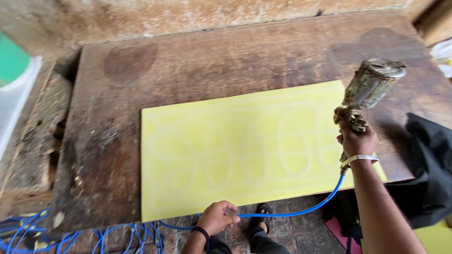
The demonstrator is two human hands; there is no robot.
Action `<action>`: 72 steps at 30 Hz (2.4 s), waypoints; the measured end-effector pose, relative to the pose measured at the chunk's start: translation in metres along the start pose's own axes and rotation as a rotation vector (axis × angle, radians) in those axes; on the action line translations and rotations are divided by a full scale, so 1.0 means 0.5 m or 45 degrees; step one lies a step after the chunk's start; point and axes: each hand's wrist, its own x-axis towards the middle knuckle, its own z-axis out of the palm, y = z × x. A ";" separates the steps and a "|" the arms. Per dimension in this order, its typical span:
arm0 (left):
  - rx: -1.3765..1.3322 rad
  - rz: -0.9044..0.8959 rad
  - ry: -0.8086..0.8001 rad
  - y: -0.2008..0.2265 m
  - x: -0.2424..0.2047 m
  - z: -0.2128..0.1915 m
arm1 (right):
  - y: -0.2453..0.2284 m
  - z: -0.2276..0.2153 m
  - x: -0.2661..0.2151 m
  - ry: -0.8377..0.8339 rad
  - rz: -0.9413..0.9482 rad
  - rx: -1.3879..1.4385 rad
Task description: The person smooths and trims a black fabric sheet on a wooden workbench using large shears, then places a yellow foam sheet on the bench and sprays it with an air gun. The person then lays the black fabric over the foam and trims the edges again.
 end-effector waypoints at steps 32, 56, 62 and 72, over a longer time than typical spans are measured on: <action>0.296 -0.088 0.061 -0.249 -0.178 -0.281 | -0.138 0.077 -0.545 -0.225 0.037 0.276; -0.085 -0.063 0.945 -0.245 -0.243 -0.604 | -0.354 0.874 -1.020 -1.320 -0.109 0.398; 0.074 -0.268 1.369 -0.434 -0.238 -0.792 | -0.425 0.966 -1.027 -1.919 -0.422 -0.025; 0.018 -0.347 1.244 -0.651 -0.078 -1.043 | -0.312 0.942 -1.030 -1.544 -0.259 -0.428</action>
